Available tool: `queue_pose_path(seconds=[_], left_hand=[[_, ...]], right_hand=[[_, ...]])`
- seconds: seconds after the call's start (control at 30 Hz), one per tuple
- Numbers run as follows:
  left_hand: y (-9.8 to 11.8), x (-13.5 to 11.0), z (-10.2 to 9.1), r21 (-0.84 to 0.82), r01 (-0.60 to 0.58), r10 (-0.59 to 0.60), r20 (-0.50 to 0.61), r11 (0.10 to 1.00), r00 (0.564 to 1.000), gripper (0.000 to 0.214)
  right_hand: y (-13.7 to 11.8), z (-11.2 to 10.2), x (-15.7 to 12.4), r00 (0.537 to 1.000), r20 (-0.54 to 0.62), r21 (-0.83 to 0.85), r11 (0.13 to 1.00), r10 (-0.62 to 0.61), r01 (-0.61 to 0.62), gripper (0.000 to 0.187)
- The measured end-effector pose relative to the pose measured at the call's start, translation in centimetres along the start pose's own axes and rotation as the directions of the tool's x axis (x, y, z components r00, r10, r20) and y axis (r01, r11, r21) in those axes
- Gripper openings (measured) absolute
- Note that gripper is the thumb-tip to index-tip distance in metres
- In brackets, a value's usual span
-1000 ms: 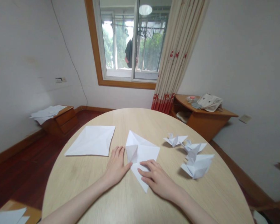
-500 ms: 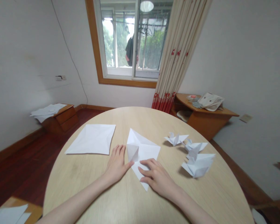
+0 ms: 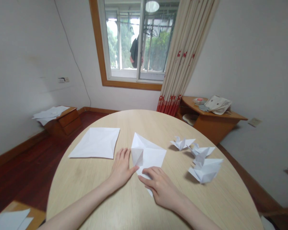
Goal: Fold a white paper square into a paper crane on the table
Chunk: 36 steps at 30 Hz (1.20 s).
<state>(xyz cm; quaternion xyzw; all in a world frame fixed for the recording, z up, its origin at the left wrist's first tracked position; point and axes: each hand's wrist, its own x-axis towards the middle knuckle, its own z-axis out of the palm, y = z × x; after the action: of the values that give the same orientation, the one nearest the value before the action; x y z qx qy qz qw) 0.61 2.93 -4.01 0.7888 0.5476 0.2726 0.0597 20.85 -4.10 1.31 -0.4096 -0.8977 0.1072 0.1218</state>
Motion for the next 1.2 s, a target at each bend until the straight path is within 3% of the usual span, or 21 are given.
queue_pose_path(seconds=[0.13,0.37,0.97,1.1,1.2], left_hand=[[0.2,0.1,-0.2,-0.004,0.006,-0.006,0.000,1.000,1.000,0.069],[0.7,0.3,-0.7,0.030,0.026,-0.027,0.043,0.999,0.999,0.074],[0.6,0.3,-0.6,-0.002,0.026,-0.026,0.031,1.000,0.999,0.070],[0.6,0.2,-0.4,0.008,0.018,-0.019,0.005,1.000,1.000,0.070],[0.6,0.0,-0.4,0.026,-0.007,0.007,-0.023,1.000,1.000,0.071]], right_hand=[[-0.2,0.0,0.1,0.999,0.029,-0.006,1.000,-0.014,0.014,0.053],[-0.4,-2.0,-0.1,0.990,0.139,0.135,0.989,0.035,-0.054,0.037],[-0.8,-3.5,-1.7,0.937,0.346,0.088,0.992,0.052,-0.087,0.033],[-1.0,-3.4,-1.7,0.939,0.338,0.081,0.992,0.060,-0.093,0.029],[-0.9,-3.1,-1.5,0.968,0.244,0.095,0.992,0.053,-0.079,0.025]])
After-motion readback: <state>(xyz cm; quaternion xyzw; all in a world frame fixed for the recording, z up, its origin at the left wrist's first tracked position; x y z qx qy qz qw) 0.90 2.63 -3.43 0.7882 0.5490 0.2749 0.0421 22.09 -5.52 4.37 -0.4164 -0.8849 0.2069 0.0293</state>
